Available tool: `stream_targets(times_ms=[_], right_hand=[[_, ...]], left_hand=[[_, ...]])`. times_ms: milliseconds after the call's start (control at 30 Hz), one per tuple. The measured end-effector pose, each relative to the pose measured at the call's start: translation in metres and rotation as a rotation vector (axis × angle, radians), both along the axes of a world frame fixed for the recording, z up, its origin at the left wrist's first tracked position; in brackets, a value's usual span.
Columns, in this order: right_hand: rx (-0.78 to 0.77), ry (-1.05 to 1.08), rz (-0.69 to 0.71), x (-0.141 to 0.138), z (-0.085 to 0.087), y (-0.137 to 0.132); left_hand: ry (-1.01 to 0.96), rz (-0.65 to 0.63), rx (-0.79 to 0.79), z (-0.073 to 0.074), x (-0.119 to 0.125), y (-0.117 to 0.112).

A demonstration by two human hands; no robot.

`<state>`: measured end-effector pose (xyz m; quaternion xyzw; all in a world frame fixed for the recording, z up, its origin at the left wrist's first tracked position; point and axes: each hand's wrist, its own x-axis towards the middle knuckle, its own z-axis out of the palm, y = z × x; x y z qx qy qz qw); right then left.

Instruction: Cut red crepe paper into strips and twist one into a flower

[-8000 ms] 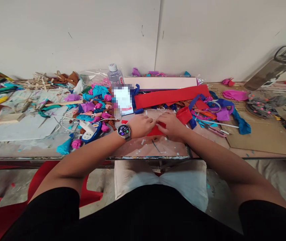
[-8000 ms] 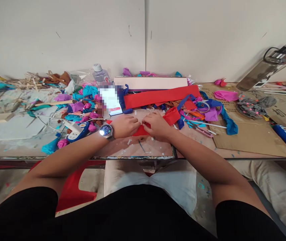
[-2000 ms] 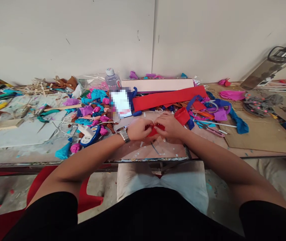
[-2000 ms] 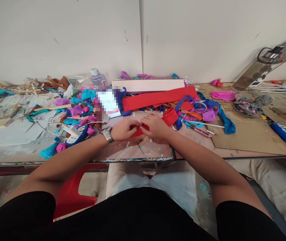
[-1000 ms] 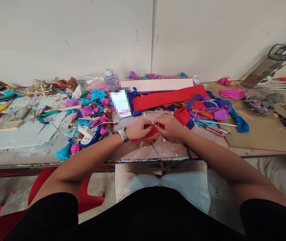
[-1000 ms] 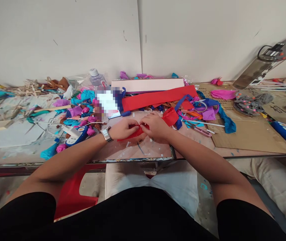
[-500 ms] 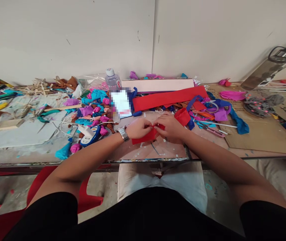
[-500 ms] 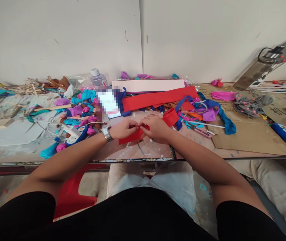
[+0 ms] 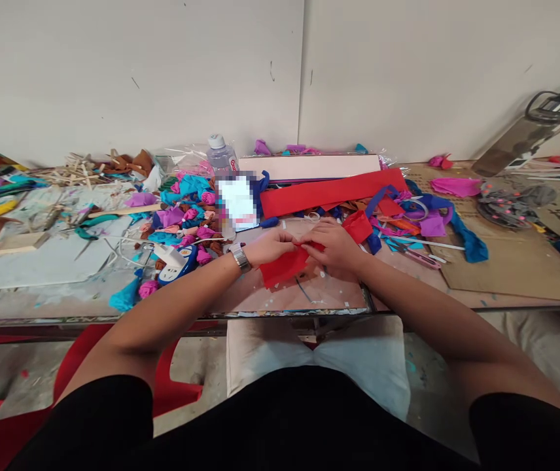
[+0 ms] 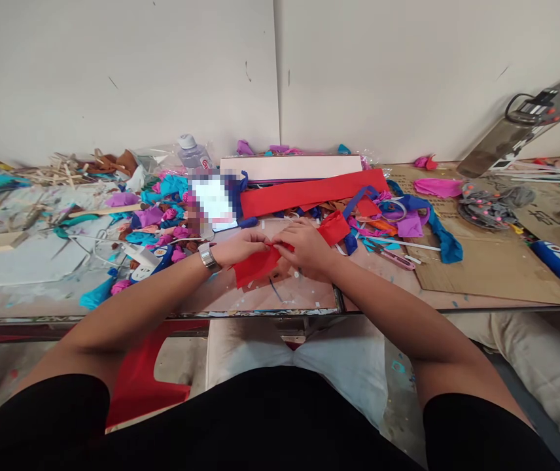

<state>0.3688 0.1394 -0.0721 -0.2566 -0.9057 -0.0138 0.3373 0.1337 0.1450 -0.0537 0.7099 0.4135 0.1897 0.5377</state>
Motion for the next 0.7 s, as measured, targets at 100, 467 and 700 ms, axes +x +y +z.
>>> stream_targets(times_ms=[100,467,700], right_hand=[[0.030,-0.001,0.014,0.0002,0.0009,0.0000],[-0.035,-0.020,-0.020,0.0012,0.0060,-0.0024],[-0.056,-0.011,-0.031,-0.0005,0.0064,-0.0028]], left_hand=[[-0.025,0.047,-0.096,0.0000,0.0007,-0.0007],[-0.085,0.073,-0.067,0.0021,0.0012,-0.0023],[0.029,0.007,0.111,0.0041,-0.0008,0.0005]])
